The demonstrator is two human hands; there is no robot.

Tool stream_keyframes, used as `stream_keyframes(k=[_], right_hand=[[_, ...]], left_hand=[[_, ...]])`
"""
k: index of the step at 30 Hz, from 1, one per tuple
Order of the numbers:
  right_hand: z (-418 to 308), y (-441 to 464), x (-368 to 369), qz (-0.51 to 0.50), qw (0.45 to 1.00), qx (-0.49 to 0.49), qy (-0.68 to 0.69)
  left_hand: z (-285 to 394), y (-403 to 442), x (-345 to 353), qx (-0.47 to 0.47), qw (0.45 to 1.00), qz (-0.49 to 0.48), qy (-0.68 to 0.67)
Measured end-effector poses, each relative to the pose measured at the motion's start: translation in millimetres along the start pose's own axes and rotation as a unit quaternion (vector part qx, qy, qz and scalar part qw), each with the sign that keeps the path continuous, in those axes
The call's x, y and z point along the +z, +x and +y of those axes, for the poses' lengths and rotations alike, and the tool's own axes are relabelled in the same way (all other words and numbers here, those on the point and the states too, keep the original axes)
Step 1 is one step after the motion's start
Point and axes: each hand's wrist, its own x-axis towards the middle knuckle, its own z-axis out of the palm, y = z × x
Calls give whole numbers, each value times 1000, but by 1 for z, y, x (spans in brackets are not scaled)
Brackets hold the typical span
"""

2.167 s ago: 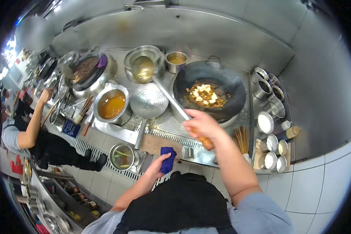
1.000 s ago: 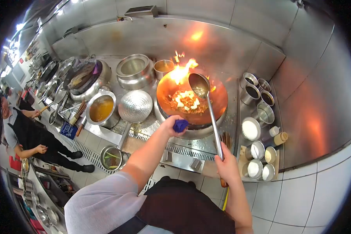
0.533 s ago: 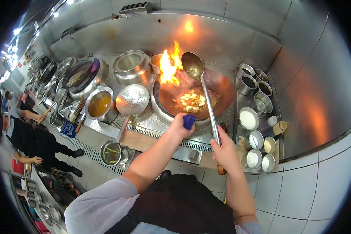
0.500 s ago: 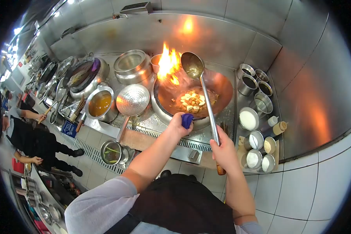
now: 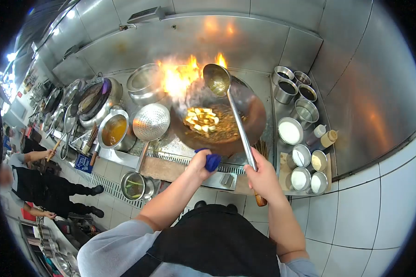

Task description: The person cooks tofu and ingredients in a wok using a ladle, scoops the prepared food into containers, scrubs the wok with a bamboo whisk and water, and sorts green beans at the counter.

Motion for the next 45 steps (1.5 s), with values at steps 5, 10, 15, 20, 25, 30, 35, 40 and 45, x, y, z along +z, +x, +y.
stream_keyframes(k=[5, 10, 15, 20, 25, 30, 35, 40, 45], right_hand=[[-1, -2, 4, 22, 999, 5, 25], [-1, -1, 1, 20, 999, 3, 31], [-21, -5, -8, -8, 996, 33, 86], [-63, -12, -31, -13, 984, 114, 135], [-85, 1, -46, -25, 992, 119, 36], [-101, 11, -34, 4, 999, 52, 3], [-83, 35, 18, 30, 998, 48, 9], [-103, 10, 55, -125, 959, 129, 220], [-61, 7, 42, -204, 838, 281, 421]], left_hand=[[31, 42, 19, -30, 993, 1, -118], [40, 34, -13, 15, 998, 0, -53], [32, -17, -44, 32, 999, -11, -26], [39, -13, -36, 10, 997, 15, -75], [70, -14, -15, -9, 992, -46, -114], [83, -26, 9, 51, 991, -69, -98], [25, -12, -2, 307, 949, -23, 73], [37, -42, 1, 173, 983, -34, 52], [36, -53, -43, -18, 996, -42, -71]])
